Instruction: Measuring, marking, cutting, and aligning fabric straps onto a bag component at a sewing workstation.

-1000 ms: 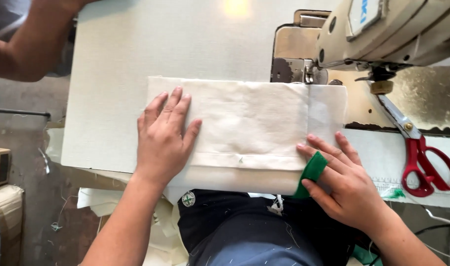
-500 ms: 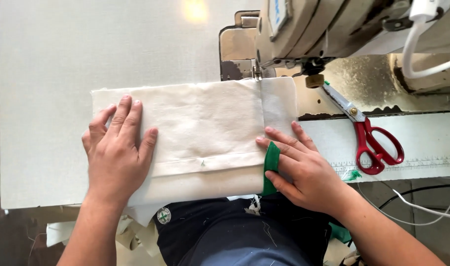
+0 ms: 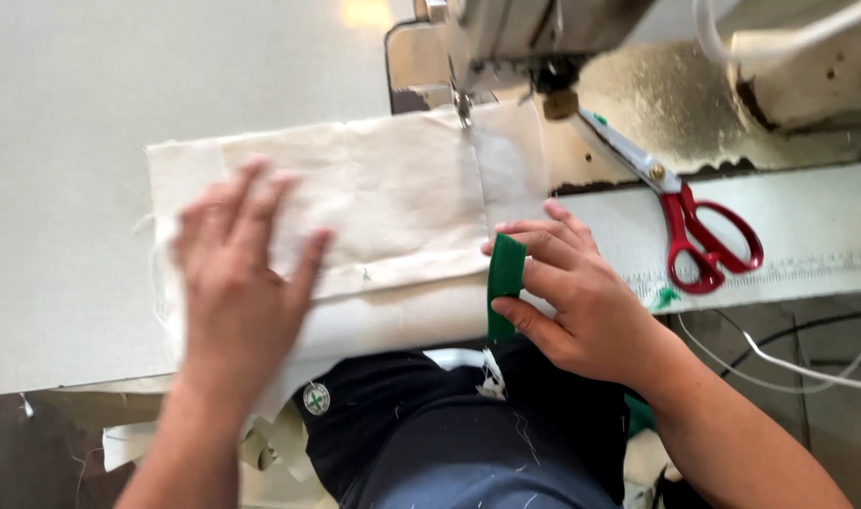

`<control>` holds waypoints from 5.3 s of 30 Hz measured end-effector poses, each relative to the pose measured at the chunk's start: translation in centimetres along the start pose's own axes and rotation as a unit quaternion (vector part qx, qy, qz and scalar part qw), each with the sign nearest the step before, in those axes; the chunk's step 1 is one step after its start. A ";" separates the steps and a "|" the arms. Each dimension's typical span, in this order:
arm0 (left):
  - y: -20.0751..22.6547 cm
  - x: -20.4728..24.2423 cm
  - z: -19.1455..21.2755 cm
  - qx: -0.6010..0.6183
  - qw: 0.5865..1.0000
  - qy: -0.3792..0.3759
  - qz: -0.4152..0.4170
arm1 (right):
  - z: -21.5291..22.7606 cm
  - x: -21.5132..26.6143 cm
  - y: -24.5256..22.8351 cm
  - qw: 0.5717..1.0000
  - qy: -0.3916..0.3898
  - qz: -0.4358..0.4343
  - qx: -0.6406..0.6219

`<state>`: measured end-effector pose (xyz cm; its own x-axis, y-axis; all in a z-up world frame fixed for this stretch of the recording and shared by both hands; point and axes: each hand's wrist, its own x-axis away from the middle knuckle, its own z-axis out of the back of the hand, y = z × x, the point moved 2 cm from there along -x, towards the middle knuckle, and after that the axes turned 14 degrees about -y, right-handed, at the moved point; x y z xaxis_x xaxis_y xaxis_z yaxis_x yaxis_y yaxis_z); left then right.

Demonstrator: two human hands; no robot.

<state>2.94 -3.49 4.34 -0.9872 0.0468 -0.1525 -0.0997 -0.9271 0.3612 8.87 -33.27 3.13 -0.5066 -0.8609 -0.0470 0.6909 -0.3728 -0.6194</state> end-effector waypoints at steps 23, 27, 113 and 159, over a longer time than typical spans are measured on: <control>13.7 8.6 0.2 0.400 0.859 -0.228 -0.223 | 1.0 12.3 1.6 0.940 -0.057 -0.226 0.251; 12.4 9.3 2.3 0.385 0.868 -0.239 -0.203 | 3.5 17.8 -2.3 0.692 -0.380 -0.501 0.355; 3.5 -8.3 -7.4 -0.106 0.974 -0.031 -0.198 | -0.5 -3.6 2.5 0.983 -0.026 0.035 0.180; 3.1 -9.7 -8.1 -0.055 0.970 -0.114 -0.206 | 9.5 13.9 13.6 0.889 0.290 -0.224 0.274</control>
<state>13.24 -9.83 -0.46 -0.8699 0.4907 -0.0501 -0.4895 -0.8463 0.2101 16.10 -53.61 1.50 -0.8652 -0.3196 -0.3863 0.4197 -0.8832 -0.2093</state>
